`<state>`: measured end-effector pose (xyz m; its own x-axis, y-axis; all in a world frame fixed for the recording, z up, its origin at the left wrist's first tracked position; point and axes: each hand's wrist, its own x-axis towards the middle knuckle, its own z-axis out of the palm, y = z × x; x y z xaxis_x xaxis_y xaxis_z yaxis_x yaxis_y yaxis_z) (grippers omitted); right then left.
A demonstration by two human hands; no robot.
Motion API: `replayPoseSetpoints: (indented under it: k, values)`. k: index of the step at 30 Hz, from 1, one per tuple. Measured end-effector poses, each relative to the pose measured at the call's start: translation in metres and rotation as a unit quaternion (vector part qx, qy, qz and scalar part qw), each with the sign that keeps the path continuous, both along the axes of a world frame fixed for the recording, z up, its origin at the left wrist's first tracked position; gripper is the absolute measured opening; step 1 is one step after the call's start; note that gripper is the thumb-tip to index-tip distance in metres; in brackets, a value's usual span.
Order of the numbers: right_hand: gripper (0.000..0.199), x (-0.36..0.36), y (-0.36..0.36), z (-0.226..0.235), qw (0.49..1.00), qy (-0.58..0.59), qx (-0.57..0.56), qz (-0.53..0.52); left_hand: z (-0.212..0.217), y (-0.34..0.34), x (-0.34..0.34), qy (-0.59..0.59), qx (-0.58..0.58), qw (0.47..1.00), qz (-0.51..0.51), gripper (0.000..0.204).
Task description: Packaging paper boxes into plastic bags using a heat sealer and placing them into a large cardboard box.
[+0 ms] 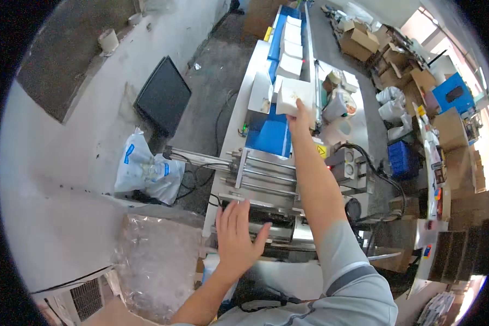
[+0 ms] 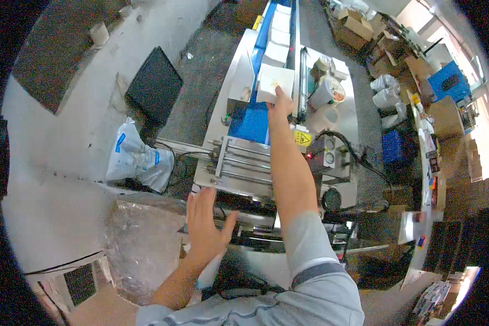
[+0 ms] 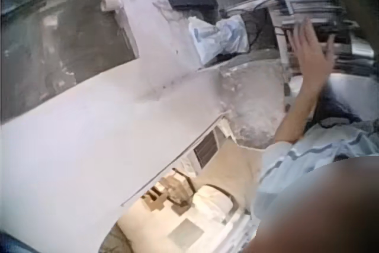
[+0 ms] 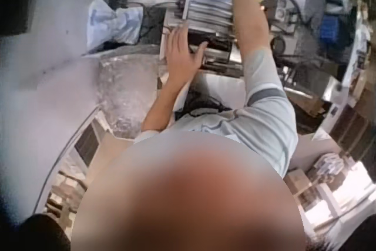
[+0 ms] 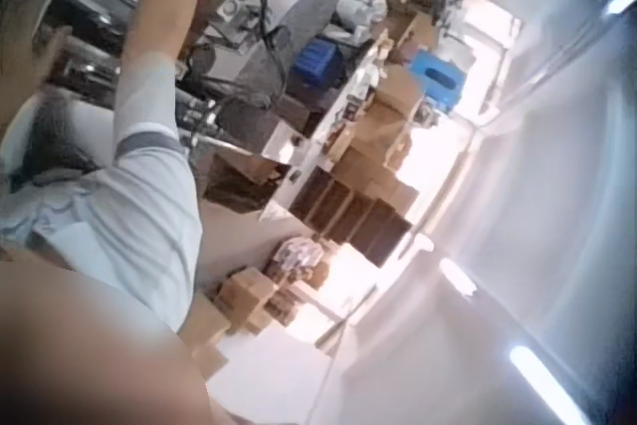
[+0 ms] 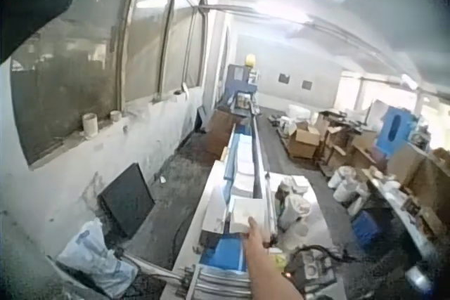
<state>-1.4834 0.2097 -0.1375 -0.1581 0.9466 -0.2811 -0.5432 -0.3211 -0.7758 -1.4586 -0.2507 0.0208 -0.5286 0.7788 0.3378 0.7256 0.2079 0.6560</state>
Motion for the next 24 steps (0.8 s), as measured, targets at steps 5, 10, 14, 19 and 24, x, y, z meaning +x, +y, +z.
replayPoseSetpoints:
  k: [5,10,14,19,24]
  values:
    - [0.047,-0.042,-0.025,-0.073,0.994,-0.015,-0.089,-0.066,-0.002,-0.001,-0.012,-0.013,-0.047,0.999,0.010,0.067]
    - [0.055,-0.040,-0.029,-0.115,0.987,-0.021,-0.136,-0.082,-0.005,0.004,-0.014,-0.017,-0.045,0.999,0.006,0.062]
    - [0.055,-0.037,-0.037,-0.131,0.983,-0.024,-0.154,-0.097,-0.003,0.005,-0.017,-0.019,-0.058,0.998,-0.006,0.059]
    - [0.054,-0.022,-0.036,-0.138,0.986,-0.062,-0.139,-0.069,-0.005,0.005,-0.015,-0.026,-0.034,0.999,-0.012,0.057]
    - [0.056,-0.036,-0.073,-0.120,0.975,-0.113,-0.192,-0.021,-0.005,-0.009,-0.016,-0.014,-0.062,0.998,0.000,0.056]
